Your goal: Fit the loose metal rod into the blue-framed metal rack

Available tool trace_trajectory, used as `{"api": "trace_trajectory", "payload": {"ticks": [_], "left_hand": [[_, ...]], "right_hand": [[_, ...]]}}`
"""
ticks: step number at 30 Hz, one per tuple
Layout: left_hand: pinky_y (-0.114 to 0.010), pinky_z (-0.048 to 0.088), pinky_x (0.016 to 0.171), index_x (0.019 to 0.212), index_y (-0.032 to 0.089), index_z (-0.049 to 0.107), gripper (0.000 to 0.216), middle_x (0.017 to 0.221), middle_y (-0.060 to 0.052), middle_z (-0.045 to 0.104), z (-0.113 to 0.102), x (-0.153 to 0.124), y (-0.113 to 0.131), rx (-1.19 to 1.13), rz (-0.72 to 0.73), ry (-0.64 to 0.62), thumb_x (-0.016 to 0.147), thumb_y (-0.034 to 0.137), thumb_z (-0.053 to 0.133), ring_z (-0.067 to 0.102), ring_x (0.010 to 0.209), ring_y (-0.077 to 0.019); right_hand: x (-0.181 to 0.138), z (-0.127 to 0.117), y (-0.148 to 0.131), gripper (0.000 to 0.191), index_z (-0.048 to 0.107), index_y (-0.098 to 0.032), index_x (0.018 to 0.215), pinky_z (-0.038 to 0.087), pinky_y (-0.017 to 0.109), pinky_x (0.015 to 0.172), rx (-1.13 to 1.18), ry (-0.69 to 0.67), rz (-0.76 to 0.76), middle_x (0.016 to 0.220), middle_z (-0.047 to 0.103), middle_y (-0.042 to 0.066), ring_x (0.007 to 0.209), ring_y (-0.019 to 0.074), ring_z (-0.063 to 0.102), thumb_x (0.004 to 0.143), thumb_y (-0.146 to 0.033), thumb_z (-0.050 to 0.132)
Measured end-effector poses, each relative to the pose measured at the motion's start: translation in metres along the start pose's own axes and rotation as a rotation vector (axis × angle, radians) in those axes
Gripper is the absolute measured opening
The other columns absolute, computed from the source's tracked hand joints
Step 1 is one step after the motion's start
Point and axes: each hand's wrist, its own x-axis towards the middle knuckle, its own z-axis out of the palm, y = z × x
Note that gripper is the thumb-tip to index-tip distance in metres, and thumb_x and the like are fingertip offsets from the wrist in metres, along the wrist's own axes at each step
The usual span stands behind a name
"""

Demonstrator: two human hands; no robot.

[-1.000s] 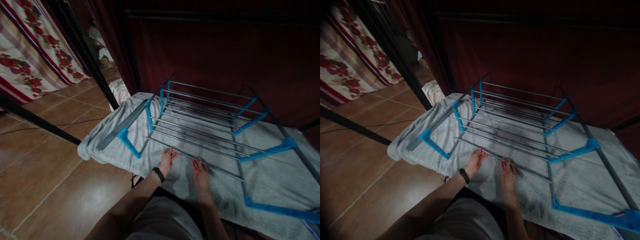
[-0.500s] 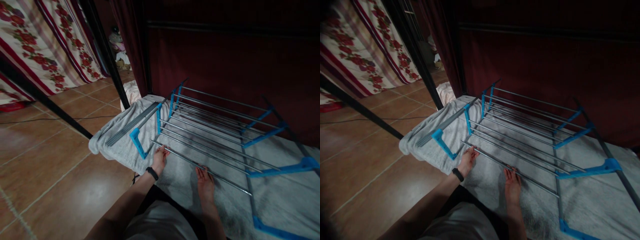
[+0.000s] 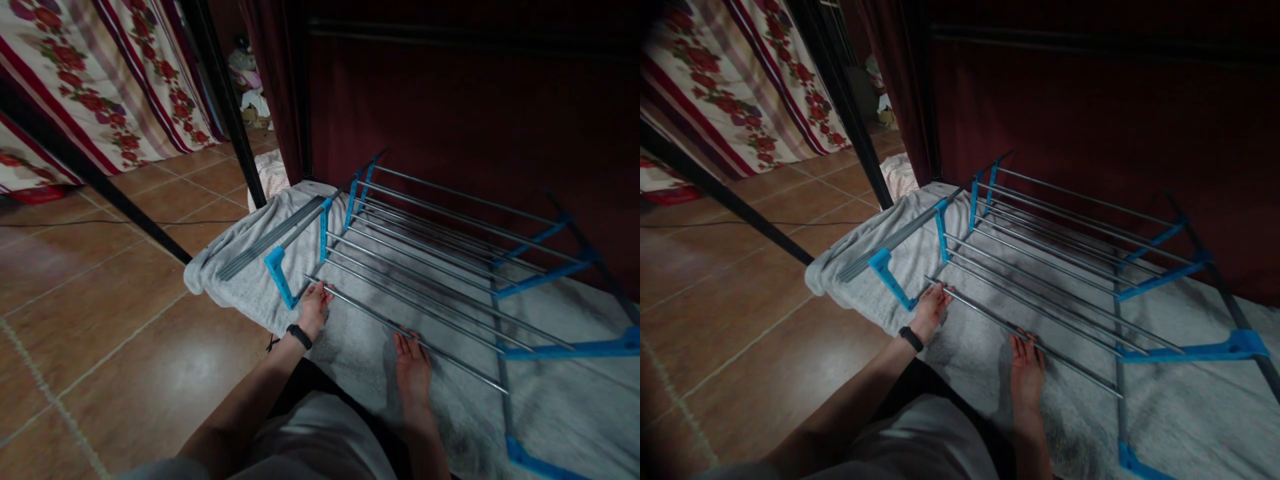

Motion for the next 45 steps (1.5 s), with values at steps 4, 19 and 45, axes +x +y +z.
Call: {"api": "trace_trajectory", "payload": {"ticks": [4,19,45], "left_hand": [[-0.024,0.061,0.075,0.079,0.018,0.065,0.024,0.081,-0.003,0.074,0.001,-0.002,-0.001,0.023,0.006,-0.024,0.092,0.011,0.084,0.071,0.072,-0.0118],[-0.024,0.055,0.071,0.083,0.02,0.072,0.038,0.073,0.002,0.071,0.023,-0.024,-0.054,0.159,-0.1,-0.157,0.063,0.005,0.1,0.068,0.068,-0.0119],[-0.028,0.045,0.068,0.084,0.023,0.063,0.037,0.068,0.004,0.062,0.026,-0.022,-0.061,0.318,0.077,-0.283,0.066,0.027,0.095,0.056,0.067,-0.014]], "right_hand": [[-0.001,0.001,-0.001,0.003,0.074,-0.04,0.095,0.055,0.06,0.122,0.005,0.01,0.03,0.108,0.083,-0.002,0.115,0.0235,0.075,0.093,-0.039,0.074],[-0.001,0.005,-0.009,0.006,0.072,-0.039,0.094,0.056,0.054,0.122,0.004,-0.03,0.05,0.113,0.083,-0.002,0.122,0.0223,0.074,0.09,-0.041,0.075],[0.003,0.0,-0.015,0.017,0.077,-0.027,0.095,0.065,0.029,0.101,0.114,0.079,0.228,0.102,0.081,-0.001,0.103,0.013,0.077,0.081,-0.031,0.084]]}}
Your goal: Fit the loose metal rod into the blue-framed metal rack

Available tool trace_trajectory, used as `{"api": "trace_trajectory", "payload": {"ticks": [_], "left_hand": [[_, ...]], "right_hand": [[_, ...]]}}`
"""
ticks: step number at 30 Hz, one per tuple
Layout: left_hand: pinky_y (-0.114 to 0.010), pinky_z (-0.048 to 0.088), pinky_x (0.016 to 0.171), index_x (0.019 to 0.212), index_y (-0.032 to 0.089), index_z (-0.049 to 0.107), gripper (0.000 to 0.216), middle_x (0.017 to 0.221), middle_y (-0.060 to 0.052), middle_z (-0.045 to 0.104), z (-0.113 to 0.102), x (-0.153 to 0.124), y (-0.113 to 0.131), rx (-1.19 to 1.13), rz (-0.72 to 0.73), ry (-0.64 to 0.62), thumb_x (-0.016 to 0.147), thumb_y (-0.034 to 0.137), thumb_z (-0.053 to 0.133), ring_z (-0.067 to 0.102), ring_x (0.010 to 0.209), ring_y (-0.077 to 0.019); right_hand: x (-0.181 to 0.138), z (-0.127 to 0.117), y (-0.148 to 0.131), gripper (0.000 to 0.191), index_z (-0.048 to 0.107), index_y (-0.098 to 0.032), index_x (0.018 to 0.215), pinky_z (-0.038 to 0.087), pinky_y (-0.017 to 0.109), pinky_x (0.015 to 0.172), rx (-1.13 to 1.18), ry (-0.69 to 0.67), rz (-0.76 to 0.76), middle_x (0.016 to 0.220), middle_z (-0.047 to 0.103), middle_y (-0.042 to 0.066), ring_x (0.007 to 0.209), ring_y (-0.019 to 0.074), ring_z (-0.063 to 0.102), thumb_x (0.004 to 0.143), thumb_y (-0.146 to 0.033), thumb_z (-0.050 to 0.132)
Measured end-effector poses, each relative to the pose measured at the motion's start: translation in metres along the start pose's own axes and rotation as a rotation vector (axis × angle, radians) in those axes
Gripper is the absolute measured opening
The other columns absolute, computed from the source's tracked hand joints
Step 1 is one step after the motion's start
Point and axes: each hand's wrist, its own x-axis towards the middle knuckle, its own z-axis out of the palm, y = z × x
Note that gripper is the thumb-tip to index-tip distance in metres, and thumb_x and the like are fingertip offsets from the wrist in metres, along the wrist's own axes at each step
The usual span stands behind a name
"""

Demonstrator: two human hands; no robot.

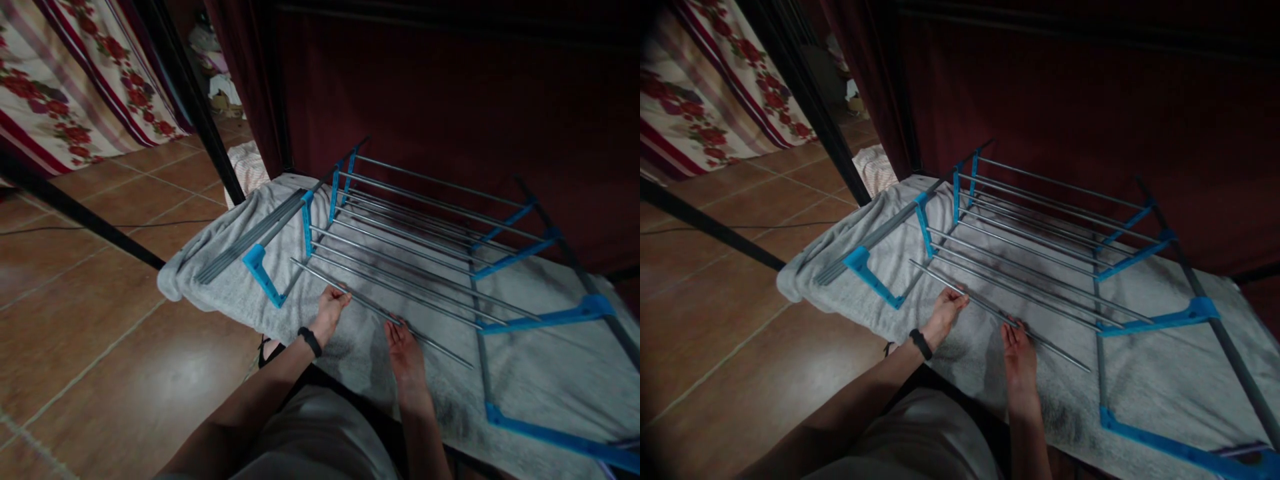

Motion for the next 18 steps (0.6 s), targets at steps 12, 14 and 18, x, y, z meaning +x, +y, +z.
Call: {"api": "trace_trajectory", "payload": {"ticks": [12,14,18], "left_hand": [[-0.037,0.058,0.081,0.098,0.023,0.063,0.048,0.085,-0.002,0.076,0.003,-0.002,-0.005,-0.048,-0.002,-0.112,0.067,0.036,0.099,0.073,0.082,-0.0216],[-0.036,0.058,0.08,0.096,0.023,0.064,0.049,0.077,0.001,0.071,0.002,-0.001,-0.006,-0.039,0.0,-0.098,0.066,0.037,0.1,0.072,0.077,-0.0203],[-0.036,0.058,0.079,0.087,0.023,0.065,0.047,0.07,0.003,0.067,0.001,0.001,-0.01,-0.023,0.0,-0.08,0.065,0.043,0.101,0.072,0.075,-0.0203]], "right_hand": [[0.002,-0.02,-0.013,0.012,0.076,-0.026,0.101,0.06,0.035,0.116,-0.014,0.049,0.006,0.109,0.081,0.001,0.111,0.0131,0.076,0.093,-0.033,0.07],[0.001,-0.02,-0.013,0.013,0.075,-0.025,0.102,0.06,0.034,0.116,-0.007,0.065,0.007,0.109,0.081,0.001,0.11,0.0131,0.076,0.094,-0.034,0.071],[-0.001,-0.019,-0.012,0.016,0.073,-0.024,0.102,0.061,0.032,0.112,-0.003,0.08,0.009,0.109,0.081,0.002,0.109,0.0128,0.077,0.099,-0.039,0.068]]}}
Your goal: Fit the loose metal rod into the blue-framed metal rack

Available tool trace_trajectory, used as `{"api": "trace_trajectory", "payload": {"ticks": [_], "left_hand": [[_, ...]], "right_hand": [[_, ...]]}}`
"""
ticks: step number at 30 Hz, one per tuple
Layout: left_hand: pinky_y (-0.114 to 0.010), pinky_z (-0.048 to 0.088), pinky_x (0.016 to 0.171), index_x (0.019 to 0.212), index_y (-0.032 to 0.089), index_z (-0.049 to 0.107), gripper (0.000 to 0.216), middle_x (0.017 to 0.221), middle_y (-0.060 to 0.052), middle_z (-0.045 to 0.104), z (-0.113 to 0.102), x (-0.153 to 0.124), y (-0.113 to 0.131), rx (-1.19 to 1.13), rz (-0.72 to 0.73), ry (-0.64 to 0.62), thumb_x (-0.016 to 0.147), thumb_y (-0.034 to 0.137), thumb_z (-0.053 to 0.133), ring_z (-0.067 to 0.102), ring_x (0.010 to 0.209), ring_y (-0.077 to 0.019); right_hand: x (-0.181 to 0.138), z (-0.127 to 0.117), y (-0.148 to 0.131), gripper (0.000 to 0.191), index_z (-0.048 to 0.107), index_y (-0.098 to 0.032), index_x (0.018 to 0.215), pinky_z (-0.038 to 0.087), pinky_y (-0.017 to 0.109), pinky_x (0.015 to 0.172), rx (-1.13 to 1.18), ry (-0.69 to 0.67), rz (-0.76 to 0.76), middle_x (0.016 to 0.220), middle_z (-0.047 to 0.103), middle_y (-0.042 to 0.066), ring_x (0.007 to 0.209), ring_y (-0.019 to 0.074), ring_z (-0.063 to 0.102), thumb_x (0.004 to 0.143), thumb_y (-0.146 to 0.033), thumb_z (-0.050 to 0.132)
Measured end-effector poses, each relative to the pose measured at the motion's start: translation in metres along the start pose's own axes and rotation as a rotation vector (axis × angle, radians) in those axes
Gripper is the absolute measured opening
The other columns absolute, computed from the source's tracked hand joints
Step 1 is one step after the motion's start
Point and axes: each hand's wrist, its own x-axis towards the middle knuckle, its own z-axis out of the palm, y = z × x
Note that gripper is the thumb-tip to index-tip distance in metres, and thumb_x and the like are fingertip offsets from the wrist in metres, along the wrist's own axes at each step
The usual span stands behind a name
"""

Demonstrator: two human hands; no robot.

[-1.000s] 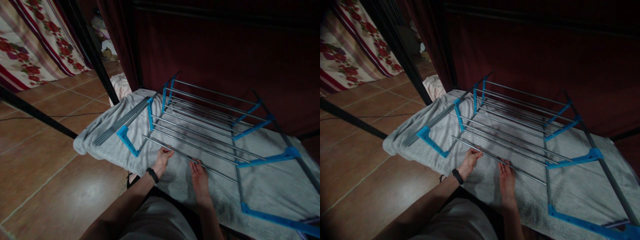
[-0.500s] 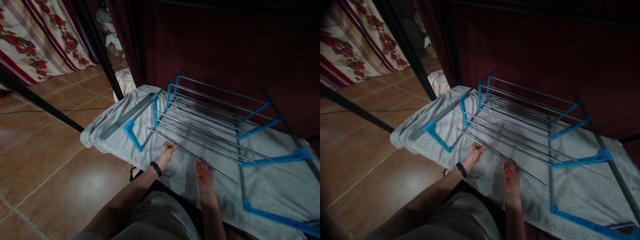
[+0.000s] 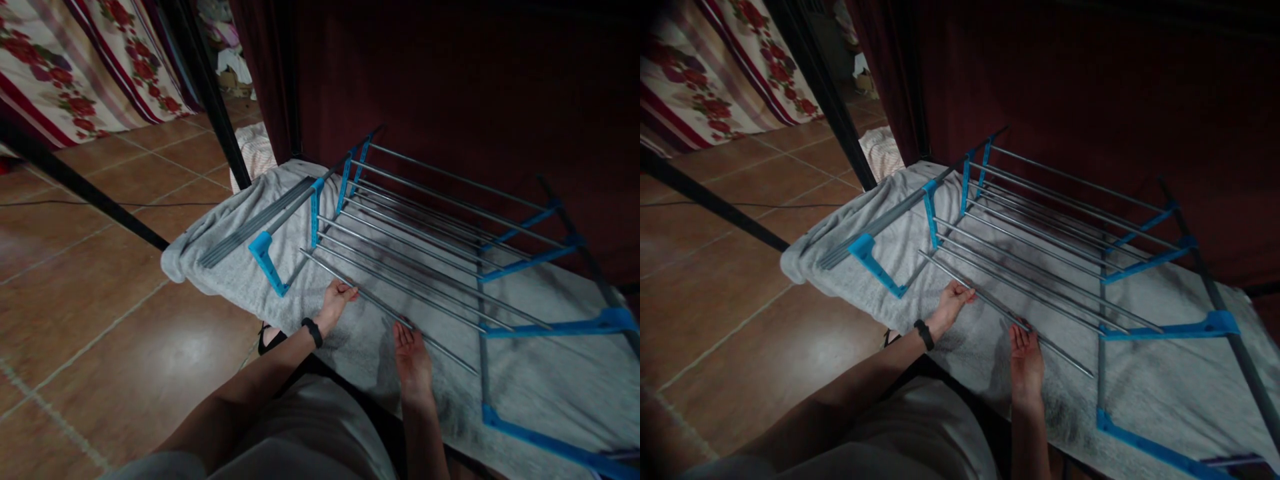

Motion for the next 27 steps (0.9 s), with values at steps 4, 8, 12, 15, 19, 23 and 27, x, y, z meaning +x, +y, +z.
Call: {"api": "trace_trajectory", "payload": {"ticks": [4,8,12,15,19,23,27], "left_hand": [[-0.036,0.059,0.079,0.081,0.022,0.066,0.048,0.073,0.0,0.07,-0.002,0.001,0.0,-0.014,-0.022,-0.023,0.065,0.048,0.102,0.073,0.076,-0.0206],[-0.035,0.059,0.08,0.087,0.021,0.07,0.046,0.078,-0.002,0.073,-0.005,0.0,0.003,-0.05,-0.039,-0.03,0.065,0.045,0.102,0.073,0.076,-0.0194],[-0.033,0.06,0.08,0.092,0.021,0.073,0.041,0.081,-0.002,0.074,-0.007,0.001,0.007,-0.087,-0.053,-0.025,0.068,0.039,0.101,0.073,0.076,-0.0182],[-0.031,0.059,0.076,0.094,0.02,0.074,0.039,0.08,-0.002,0.074,-0.009,0.003,0.01,-0.124,-0.077,0.0,0.069,0.034,0.1,0.072,0.074,-0.0169],[-0.028,0.059,0.074,0.093,0.018,0.074,0.036,0.08,-0.001,0.073,-0.014,0.005,0.016,-0.145,-0.092,0.022,0.071,0.031,0.1,0.072,0.072,-0.0147],[-0.025,0.06,0.075,0.094,0.018,0.074,0.032,0.078,0.001,0.071,-0.019,0.006,0.022,-0.166,-0.099,0.039,0.076,0.028,0.098,0.073,0.072,-0.0128],[-0.026,0.061,0.075,0.091,0.018,0.073,0.023,0.079,-0.001,0.073,-0.02,0.006,0.028,-0.177,-0.104,0.044,0.083,0.028,0.093,0.074,0.073,-0.013]], "right_hand": [[-0.003,0.001,0.001,0.016,0.072,-0.026,0.1,0.061,0.033,0.112,-0.017,0.007,-0.017,0.104,0.08,-0.001,0.107,0.0123,0.077,0.103,-0.039,0.064],[-0.008,0.003,0.002,0.017,0.072,-0.027,0.099,0.061,0.034,0.113,-0.033,0.0,-0.033,0.104,0.08,-0.001,0.106,0.013,0.077,0.1,-0.043,0.071],[-0.011,0.003,0.002,0.014,0.074,-0.025,0.098,0.063,0.033,0.109,-0.033,-0.008,-0.011,0.105,0.082,0.001,0.108,0.0145,0.077,0.094,-0.039,0.077],[-0.011,-0.001,-0.002,0.01,0.075,-0.024,0.098,0.065,0.031,0.105,-0.023,0.024,0.014,0.103,0.082,0.001,0.104,0.0143,0.078,0.094,-0.034,0.074],[-0.009,-0.016,-0.011,0.011,0.075,-0.024,0.101,0.066,0.03,0.101,0.009,0.065,-0.024,0.103,0.082,0.001,0.104,0.0137,0.078,0.095,-0.032,0.072],[-0.006,-0.035,-0.026,0.013,0.073,-0.023,0.098,0.066,0.029,0.1,0.035,0.127,-0.094,0.101,0.081,0.001,0.102,0.0134,0.079,0.09,-0.032,0.077],[-0.005,-0.053,-0.044,0.014,0.074,-0.023,0.095,0.065,0.027,0.098,0.057,0.157,-0.158,0.099,0.08,0.001,0.097,0.012,0.078,0.089,-0.034,0.079]]}}
